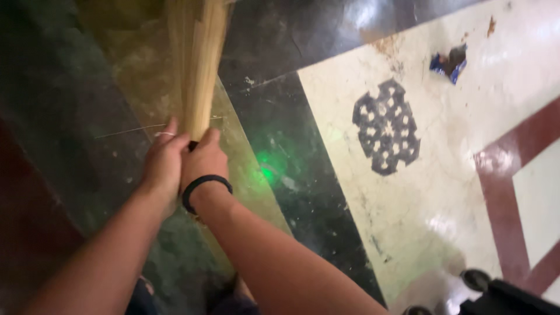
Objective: The person sweeps a tiled floor using a traditional straw broom, moving debris along the edges and into a central area. The person adjusts the broom bristles by hand during the process.
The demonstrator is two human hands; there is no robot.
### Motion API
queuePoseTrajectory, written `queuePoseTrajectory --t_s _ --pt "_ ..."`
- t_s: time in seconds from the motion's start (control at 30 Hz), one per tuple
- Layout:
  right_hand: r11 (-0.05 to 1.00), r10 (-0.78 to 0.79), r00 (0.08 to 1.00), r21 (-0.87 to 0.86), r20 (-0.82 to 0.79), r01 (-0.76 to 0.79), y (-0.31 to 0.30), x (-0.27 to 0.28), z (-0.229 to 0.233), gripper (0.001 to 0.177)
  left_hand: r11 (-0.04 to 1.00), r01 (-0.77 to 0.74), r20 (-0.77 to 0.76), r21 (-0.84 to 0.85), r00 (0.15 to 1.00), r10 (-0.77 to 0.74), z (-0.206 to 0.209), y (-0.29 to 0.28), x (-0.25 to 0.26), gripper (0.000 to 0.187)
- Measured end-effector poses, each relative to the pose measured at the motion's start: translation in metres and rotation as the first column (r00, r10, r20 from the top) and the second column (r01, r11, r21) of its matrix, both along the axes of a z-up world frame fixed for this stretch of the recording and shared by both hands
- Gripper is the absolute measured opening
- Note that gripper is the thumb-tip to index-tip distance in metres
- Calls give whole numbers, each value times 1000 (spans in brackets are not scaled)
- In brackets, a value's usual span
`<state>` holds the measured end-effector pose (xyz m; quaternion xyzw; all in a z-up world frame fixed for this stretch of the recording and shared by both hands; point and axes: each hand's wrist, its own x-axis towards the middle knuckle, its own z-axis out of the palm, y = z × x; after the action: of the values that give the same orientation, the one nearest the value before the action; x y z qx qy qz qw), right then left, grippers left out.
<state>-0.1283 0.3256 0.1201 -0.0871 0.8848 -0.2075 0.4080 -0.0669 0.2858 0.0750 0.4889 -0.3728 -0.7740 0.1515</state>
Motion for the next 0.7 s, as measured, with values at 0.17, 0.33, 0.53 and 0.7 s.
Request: queuePoseTrajectory --t_s 0.17,0.33,0.53,0.7 --pt "908 412 907 -126 85 -401 -6 22 -15 62 925 -372 85 -80 922 378 1 18 38 52" --pt "859 497 835 0 237 -512 -14 48 -51 56 859 -445 38 253 892 451 0 23 73 48" --pt "993 21 992 113 123 -35 23 42 -55 45 973 0 97 232 995 -23 -23 27 45 50" --pt "997 62 998 -47 12 -61 38 56 -28 40 990 -89 132 -105 986 103 -19 45 54 50"
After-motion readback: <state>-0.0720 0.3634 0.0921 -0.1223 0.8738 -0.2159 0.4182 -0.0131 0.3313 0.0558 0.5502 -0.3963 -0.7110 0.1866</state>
